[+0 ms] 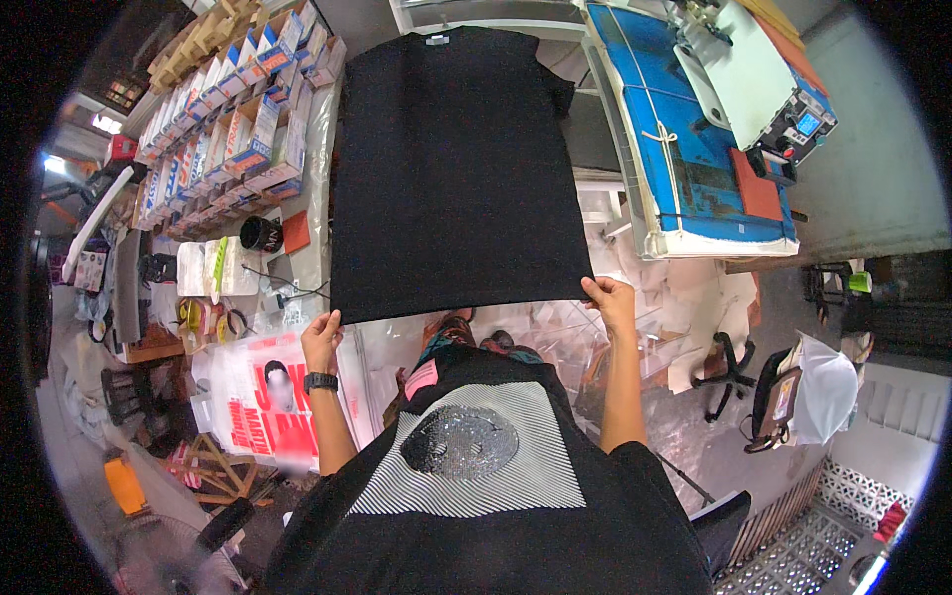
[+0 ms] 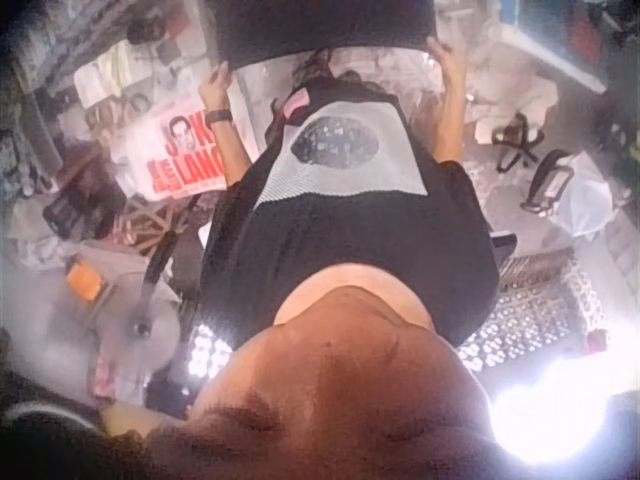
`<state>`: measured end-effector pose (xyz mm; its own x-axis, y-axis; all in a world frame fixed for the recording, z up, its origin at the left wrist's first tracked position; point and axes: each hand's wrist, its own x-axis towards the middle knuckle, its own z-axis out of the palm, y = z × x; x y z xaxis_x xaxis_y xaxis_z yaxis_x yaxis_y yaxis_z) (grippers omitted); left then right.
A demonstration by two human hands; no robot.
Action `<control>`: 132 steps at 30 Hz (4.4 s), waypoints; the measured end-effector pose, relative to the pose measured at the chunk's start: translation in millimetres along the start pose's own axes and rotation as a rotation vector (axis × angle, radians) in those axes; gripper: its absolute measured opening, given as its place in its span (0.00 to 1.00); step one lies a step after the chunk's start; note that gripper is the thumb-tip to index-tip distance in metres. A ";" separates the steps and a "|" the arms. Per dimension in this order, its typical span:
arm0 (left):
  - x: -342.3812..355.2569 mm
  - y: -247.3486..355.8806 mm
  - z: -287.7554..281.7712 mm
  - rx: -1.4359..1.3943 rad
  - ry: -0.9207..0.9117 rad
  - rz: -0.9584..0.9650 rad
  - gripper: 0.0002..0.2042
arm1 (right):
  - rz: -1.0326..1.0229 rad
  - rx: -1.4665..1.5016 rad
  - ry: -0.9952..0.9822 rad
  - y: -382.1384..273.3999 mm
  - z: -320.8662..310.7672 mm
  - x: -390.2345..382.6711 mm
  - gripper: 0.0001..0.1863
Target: The person places a black t-shirt onto a heat press, aligns it, and then uses shears to cut a plastic transfer film containing white printed text.
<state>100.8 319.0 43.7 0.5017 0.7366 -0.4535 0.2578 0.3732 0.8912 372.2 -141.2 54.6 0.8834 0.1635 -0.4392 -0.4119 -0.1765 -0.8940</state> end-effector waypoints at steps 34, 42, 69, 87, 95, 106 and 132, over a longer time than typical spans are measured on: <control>276.9 172.6 360.4 1.326 -0.142 1.097 0.28 | -1.024 -1.213 0.161 -207.8 275.8 336.8 0.29; 391.6 233.5 324.4 1.194 0.046 1.003 0.28 | -0.588 -1.074 0.721 -232.7 226.1 406.2 0.29; 358.1 241.1 348.0 1.140 0.028 1.071 0.28 | -0.947 -1.057 0.225 -293.0 280.6 367.0 0.22; 426.8 193.9 244.7 0.398 0.037 0.590 0.19 | -0.294 -0.057 0.133 -210.8 152.6 418.4 0.14; 421.9 198.7 247.4 0.459 0.144 0.639 0.18 | -0.386 -0.115 0.281 -215.7 154.8 414.9 0.13; 426.9 199.3 241.8 0.505 0.188 0.559 0.18 | -0.485 -0.270 0.338 -208.4 162.8 421.0 0.12; 357.1 239.6 352.9 1.209 -0.278 1.100 0.25 | -1.060 -1.238 0.169 -271.2 266.9 392.2 0.18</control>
<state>633.1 472.4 94.3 0.9546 0.1681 0.2460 0.0874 -0.9473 0.3082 770.6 229.9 101.1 0.6847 0.6241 0.3765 0.7047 -0.6987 -0.1233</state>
